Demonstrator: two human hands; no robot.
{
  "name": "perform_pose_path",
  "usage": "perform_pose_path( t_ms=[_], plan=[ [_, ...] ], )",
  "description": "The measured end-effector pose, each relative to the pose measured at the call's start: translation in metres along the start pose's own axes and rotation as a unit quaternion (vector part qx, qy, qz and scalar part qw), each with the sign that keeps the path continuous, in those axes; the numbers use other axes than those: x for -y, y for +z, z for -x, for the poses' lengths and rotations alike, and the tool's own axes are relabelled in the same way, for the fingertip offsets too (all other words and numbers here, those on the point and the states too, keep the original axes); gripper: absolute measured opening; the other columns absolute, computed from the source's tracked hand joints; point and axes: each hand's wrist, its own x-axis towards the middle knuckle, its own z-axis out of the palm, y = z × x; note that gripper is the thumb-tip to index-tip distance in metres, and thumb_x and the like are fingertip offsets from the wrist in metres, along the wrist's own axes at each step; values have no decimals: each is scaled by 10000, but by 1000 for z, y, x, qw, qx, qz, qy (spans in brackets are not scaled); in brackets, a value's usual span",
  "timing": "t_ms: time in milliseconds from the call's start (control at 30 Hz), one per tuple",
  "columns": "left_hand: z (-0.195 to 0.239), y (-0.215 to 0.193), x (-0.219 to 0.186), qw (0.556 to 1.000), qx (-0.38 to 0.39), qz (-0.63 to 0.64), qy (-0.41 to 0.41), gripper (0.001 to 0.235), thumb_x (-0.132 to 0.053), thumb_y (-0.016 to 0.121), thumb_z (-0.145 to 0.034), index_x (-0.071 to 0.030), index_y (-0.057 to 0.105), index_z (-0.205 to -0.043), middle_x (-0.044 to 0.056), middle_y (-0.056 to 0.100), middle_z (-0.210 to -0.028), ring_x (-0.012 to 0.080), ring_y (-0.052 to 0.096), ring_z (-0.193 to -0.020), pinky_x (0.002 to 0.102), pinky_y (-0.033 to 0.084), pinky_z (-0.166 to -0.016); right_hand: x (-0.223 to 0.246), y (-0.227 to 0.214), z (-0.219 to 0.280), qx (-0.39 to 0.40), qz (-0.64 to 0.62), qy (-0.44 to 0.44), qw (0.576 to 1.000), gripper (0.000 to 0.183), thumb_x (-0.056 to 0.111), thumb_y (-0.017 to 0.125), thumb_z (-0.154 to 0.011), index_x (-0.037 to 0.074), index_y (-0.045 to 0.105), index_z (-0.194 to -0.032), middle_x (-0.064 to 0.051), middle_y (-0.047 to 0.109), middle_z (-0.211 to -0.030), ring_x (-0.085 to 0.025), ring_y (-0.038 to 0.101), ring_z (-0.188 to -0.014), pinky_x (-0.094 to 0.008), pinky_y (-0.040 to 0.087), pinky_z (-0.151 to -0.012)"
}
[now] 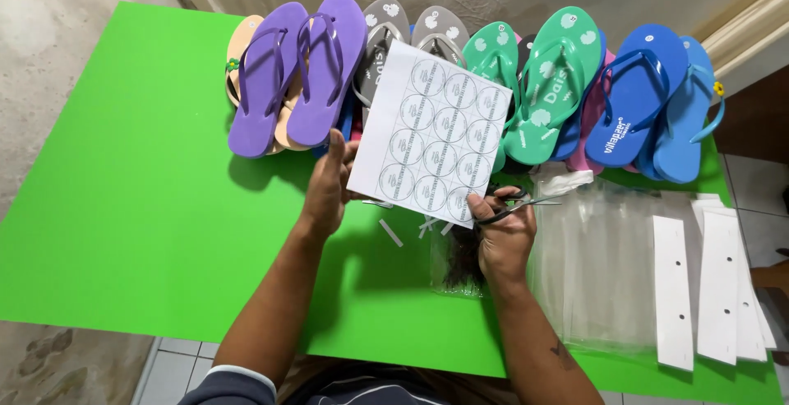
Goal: Cutting out circular labels from a printed sheet using scissors on a green work surface.
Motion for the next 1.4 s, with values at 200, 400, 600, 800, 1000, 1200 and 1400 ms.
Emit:
perform_pose_path(
  t_ms=[200, 400, 600, 800, 1000, 1200, 1400],
  plan=[
    [23, 15, 63, 999, 36, 1, -34, 768, -607, 601, -945, 67, 527, -1305, 337, 736, -907, 415, 766, -695, 498, 664, -590, 11, 10, 7, -13, 11, 24, 1000, 430, 9, 901, -815, 46, 554, -1065, -24, 629, -711, -46, 606, -645, -184, 535, -647],
    [27, 39, 30, 987, 35, -108, -115, 677, -435, 666, -984, 142, 512, -1303, 348, 684, -1138, 342, 789, -807, 486, 681, -669, 28, 17, 12, 26, 77, 12, 997, 460, 102, 911, -832, 62, 527, -1083, -48, 680, -762, -61, 625, -668, -212, 550, -672],
    [-1, 54, 27, 998, 21, -4, 67, 694, -263, 685, -995, 88, 346, -1490, 350, 601, -1264, 424, 745, -878, 443, 702, -605, 22, 5, 11, 81, 54, -42, 994, 505, 222, 871, -868, 63, 465, -1124, -147, 750, -800, -130, 696, -634, -252, 583, -659],
    [-8, 66, -30, 994, 8, 64, 88, 498, -243, 716, -959, 107, 561, -1278, 284, 733, -1006, 288, 766, -730, 356, 703, -602, 16, 2, 15, 155, 80, -44, 984, 450, 375, 763, -938, 23, 530, -1091, -197, 768, -775, -197, 727, -641, -301, 594, -640],
    [-28, 56, -25, 992, -22, 63, 103, 561, -223, 786, -913, 123, 552, -1287, 295, 723, -1009, 332, 753, -794, 441, 681, -654, 10, 4, 11, 261, 230, -45, 936, 300, 334, 844, -854, 82, 745, -983, -85, 800, -718, -173, 759, -667, -309, 594, -700],
    [-3, 62, -76, 972, -21, 81, 218, 505, -99, 728, -945, 135, 501, -1330, 335, 706, -1033, 362, 755, -765, 434, 702, -632, 121, 58, -1, 443, 398, 84, 799, 479, 562, 568, -986, 104, 690, -918, -92, 759, -603, -241, 674, -529, -366, 505, -615],
    [-6, 57, -71, 964, -45, 62, 255, 512, -115, 761, -928, 79, 520, -1336, 305, 711, -1064, 298, 761, -767, 407, 709, -653, 140, 79, -25, 494, 373, 90, 781, 507, 613, 539, -963, 129, 686, -927, -107, 785, -670, -247, 717, -613, -383, 518, -661]
  ],
)
